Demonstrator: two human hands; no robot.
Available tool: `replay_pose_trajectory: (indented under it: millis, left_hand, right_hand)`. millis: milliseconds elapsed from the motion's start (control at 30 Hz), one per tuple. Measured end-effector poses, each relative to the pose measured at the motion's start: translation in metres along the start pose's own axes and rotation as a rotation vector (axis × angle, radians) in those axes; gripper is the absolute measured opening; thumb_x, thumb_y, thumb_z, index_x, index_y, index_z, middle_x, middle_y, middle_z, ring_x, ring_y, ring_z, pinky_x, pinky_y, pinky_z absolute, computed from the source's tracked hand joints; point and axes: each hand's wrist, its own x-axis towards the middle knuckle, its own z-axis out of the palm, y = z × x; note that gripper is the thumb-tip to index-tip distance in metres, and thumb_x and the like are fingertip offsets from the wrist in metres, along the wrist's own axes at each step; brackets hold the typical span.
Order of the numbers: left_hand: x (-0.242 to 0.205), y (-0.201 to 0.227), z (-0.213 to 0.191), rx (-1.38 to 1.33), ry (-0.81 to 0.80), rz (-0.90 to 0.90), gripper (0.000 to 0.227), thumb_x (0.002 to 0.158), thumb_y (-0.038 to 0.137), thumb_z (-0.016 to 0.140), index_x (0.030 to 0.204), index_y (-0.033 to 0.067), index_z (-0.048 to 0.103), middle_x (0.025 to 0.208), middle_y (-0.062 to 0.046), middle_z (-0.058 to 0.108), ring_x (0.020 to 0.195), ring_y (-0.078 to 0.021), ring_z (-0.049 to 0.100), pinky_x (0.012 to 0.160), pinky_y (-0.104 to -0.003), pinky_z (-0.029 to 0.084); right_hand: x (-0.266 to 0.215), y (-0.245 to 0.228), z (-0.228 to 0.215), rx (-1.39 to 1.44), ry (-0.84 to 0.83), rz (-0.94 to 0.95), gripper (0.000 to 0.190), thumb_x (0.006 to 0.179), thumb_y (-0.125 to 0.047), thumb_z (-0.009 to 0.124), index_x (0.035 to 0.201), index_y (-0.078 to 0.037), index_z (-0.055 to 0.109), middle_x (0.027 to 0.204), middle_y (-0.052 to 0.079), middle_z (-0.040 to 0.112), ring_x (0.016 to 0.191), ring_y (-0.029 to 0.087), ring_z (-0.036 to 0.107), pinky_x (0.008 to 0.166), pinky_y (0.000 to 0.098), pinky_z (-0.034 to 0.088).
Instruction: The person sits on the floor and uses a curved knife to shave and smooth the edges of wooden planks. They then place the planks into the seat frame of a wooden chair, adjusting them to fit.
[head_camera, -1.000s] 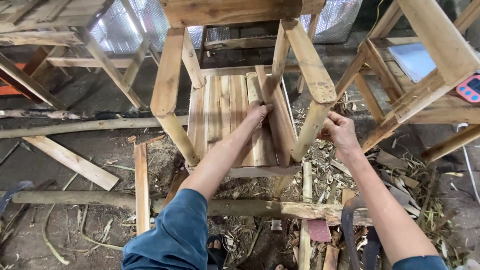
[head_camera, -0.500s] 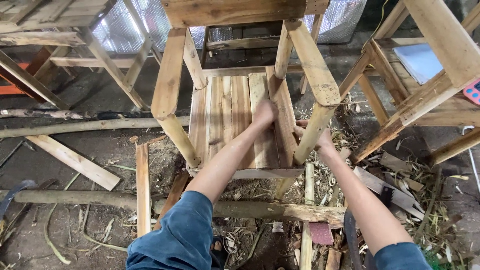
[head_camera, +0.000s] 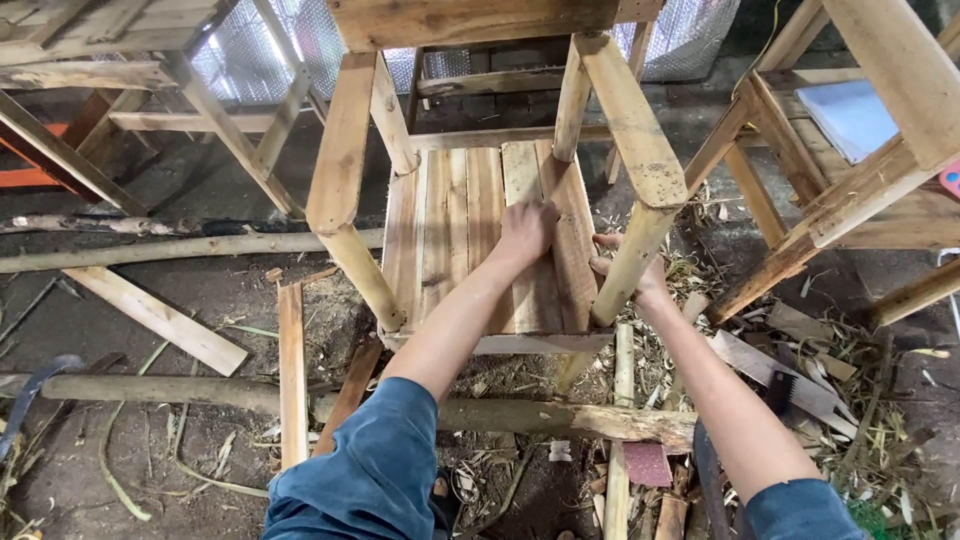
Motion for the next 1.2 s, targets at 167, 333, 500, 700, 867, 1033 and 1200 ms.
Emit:
replay_pose_trajectory:
  millis: [167,333,500,700,867,1033,1200]
  left_hand:
    - [-0.005,-0.049,0.108,0.108,-0.189,-0.08,0.018,0.089,0.032,0.051,0.084,0.0151,0.057,0.075,-0.004,0.055,0.078,-0.0258,0.055,0.066,-0.041,0.043]
    - [0.0,-0.011,0.032,0.004,-0.26,-0.318,0.03,0.087,0.034,0.058,0.103,0.0107,0.048,0.099,-0.008,0.043,0.099,-0.0305,0.043,0.082,-0.048,0.039]
    - [-0.002,-0.017,0.052,-0.049,-0.244,-0.399,0.03,0.092,0.034,0.048,0.117,0.0171,0.043,0.119,-0.007,0.04,0.106,-0.0277,0.039,0.091,-0.046,0.03]
    - [-0.001,-0.02,0.051,-0.057,-0.285,-0.438,0.035,0.09,0.036,0.047,0.123,0.0239,0.047,0.128,-0.004,0.039,0.112,-0.0282,0.036,0.094,-0.046,0.029]
    - [-0.001,-0.023,0.051,-0.104,-0.301,-0.476,0.035,0.092,0.038,0.046,0.124,0.0275,0.047,0.129,-0.003,0.038,0.117,-0.0283,0.035,0.096,-0.047,0.03]
    - [0.008,-0.052,0.079,-0.084,-0.278,-0.458,0.025,0.092,0.036,0.045,0.113,0.0277,0.055,0.116,-0.002,0.047,0.108,-0.0281,0.044,0.09,-0.046,0.035]
    - [0.056,-0.086,0.088,-0.058,0.09,-0.389,0.026,0.082,0.035,0.053,0.098,0.0185,0.067,0.11,-0.007,0.056,0.098,-0.0297,0.051,0.085,-0.061,0.032]
  right_hand:
    - [-0.011,-0.005,-0.004,-0.064,-0.038,0.024,0.049,0.061,-0.024,0.086,0.108,-0.026,0.071,0.079,0.003,0.065,0.064,0.008,0.056,0.055,0.0206,0.046]
    - [-0.038,-0.043,0.001,0.127,-0.085,0.075,0.065,0.056,-0.013,0.087,0.117,-0.014,0.065,0.075,0.002,0.059,0.065,0.008,0.058,0.057,0.0148,0.047]
    - [-0.04,-0.053,0.0,0.275,-0.105,0.119,0.056,0.068,-0.007,0.079,0.121,-0.005,0.06,0.077,0.004,0.062,0.061,0.004,0.059,0.055,0.0134,0.05]
    - [-0.041,-0.069,0.001,0.304,-0.096,0.205,0.039,0.074,-0.011,0.075,0.111,-0.006,0.065,0.079,0.002,0.069,0.054,0.001,0.06,0.046,0.011,0.048]
    - [-0.042,-0.068,0.008,0.347,-0.079,0.293,0.047,0.072,-0.018,0.075,0.116,-0.006,0.061,0.079,0.001,0.067,0.059,0.002,0.058,0.05,0.0111,0.048]
    - [-0.034,-0.048,0.018,0.07,-0.021,0.238,0.076,0.06,-0.018,0.089,0.124,-0.005,0.049,0.073,-0.003,0.049,0.061,0.008,0.052,0.052,0.0177,0.046]
    - [-0.03,-0.047,0.02,0.06,0.021,0.337,0.088,0.061,-0.022,0.088,0.135,-0.012,0.042,0.086,0.008,0.053,0.08,0.021,0.059,0.068,0.0291,0.051]
